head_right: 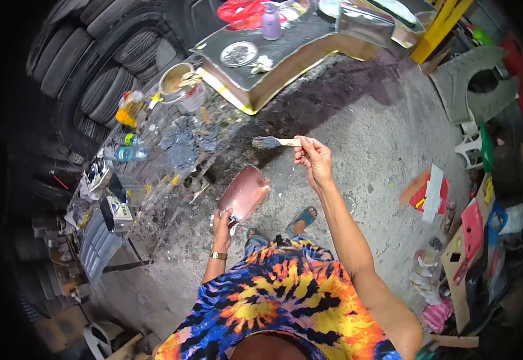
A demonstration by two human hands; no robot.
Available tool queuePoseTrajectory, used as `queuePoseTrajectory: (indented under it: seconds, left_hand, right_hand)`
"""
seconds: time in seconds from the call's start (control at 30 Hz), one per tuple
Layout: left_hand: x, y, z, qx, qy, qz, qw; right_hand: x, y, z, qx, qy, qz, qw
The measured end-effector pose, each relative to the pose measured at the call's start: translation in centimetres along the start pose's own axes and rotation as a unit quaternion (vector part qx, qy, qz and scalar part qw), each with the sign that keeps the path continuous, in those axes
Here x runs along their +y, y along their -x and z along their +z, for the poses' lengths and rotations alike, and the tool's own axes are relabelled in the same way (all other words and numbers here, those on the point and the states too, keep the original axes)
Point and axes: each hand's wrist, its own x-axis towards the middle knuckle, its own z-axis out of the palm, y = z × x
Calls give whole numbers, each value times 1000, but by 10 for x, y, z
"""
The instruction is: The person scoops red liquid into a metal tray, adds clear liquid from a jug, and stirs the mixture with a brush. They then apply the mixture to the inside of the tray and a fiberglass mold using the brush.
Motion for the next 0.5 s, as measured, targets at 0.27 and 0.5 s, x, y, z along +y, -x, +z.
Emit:
queuePoseTrajectory:
  seconds: [0.27, 0.5]
  left_hand:
    - [20, -8, 153, -106, -35, -11, 994]
    - [42, -27, 262, -167, -78, -43, 982]
  right_hand:
    - [-94, 23, -92, -24, 139, -58, 988]
    - [-131, 3, -127, 40, 193, -82, 977]
